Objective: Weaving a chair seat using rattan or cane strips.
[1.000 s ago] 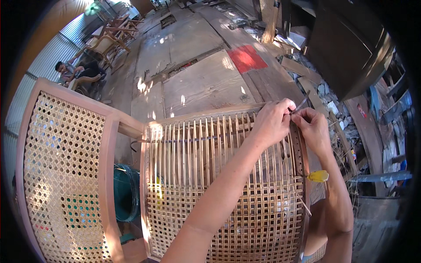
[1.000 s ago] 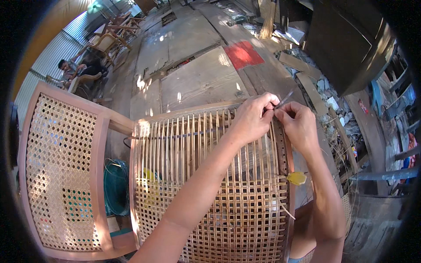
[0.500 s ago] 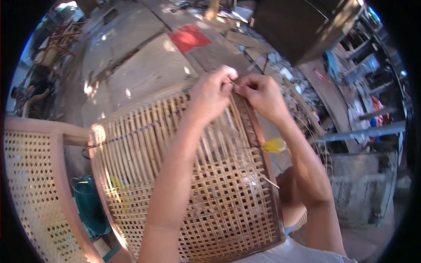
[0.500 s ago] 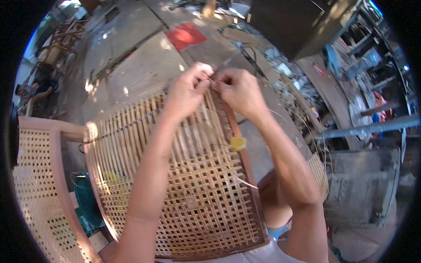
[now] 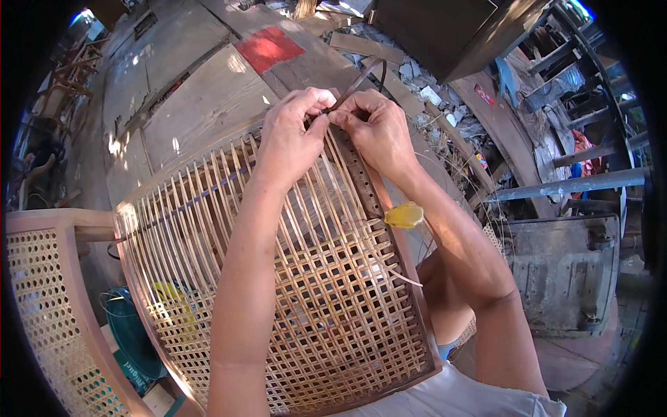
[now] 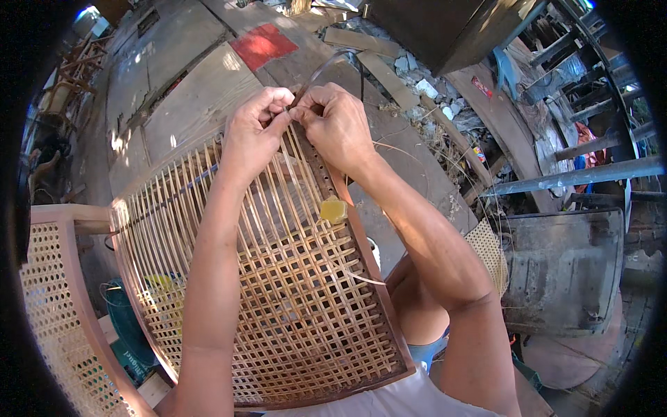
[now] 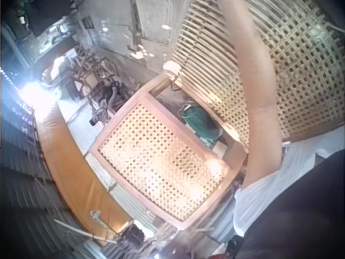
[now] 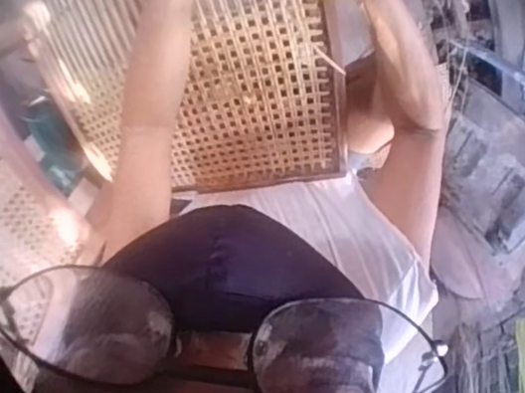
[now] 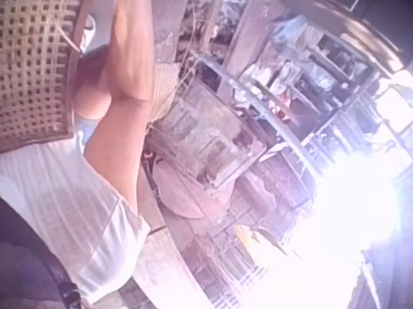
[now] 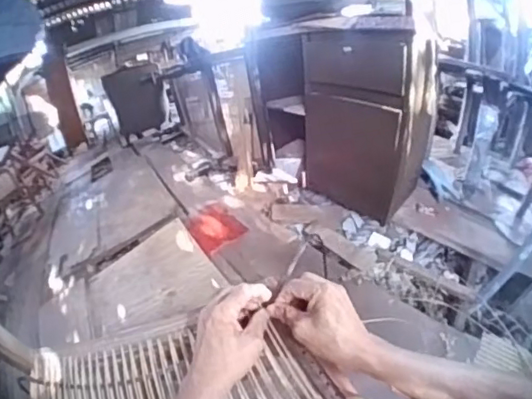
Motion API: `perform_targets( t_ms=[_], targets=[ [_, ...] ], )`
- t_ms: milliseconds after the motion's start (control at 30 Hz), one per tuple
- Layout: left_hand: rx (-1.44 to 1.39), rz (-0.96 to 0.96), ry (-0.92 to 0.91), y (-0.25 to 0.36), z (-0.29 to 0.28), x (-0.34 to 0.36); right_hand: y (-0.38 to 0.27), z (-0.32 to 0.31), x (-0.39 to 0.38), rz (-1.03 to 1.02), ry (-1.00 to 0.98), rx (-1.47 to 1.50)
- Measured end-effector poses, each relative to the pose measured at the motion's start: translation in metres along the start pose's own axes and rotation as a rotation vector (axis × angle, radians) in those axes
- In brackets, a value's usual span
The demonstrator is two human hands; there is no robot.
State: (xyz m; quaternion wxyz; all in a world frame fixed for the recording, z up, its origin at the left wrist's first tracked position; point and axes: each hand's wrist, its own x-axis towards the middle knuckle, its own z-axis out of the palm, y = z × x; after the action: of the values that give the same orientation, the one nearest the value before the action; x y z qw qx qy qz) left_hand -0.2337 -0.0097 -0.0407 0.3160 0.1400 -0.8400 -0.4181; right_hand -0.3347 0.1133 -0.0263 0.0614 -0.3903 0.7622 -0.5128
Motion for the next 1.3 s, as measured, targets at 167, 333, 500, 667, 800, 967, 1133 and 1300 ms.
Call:
perform_targets(
  t_ms=[167, 333, 500, 667, 800, 967, 1133, 1300],
  targets=[
    [-0.156, -0.055, -0.011, -0.006, -0.007, -0.005, 0.004, 0.004, 0.004, -0.285, -0.055, -0.118],
    [-0.082, 0.015, -0.041, -0.004, -0.007, 0.000, -0.002, -0.015, 0.007, -0.345, -0.152, -0.340],
    [-0.078, -0.011, -0.083, 0.006, -0.014, 0.004, -0.019, -0.019, 0.003, -0.168, -0.234, -0.272],
    [-0.220, -0.091, -0.124, 0.012, -0.042, -0.004, -0.026, -0.016, 0.001, -0.281, -0.190, -0.442],
    [0.015, -0.170, -0.064, 0.030, -0.091, -0.032, -0.036, -0.031, 0.003, -0.020, -0.286, -0.396],
    [0.418, -0.390, 0.329, 0.010, -0.208, -0.133, -0.027, -0.052, 0.006, 0.053, -0.532, -0.431],
    [0.776, -0.487, 0.699, -0.044, -0.315, -0.215, -0.029, -0.043, 0.011, 0.072, -0.509, -0.472],
    [0.676, -0.978, 0.123, -0.030, -0.325, -0.203, -0.023, -0.044, 0.011, 0.113, -0.488, -0.489]
  ],
)
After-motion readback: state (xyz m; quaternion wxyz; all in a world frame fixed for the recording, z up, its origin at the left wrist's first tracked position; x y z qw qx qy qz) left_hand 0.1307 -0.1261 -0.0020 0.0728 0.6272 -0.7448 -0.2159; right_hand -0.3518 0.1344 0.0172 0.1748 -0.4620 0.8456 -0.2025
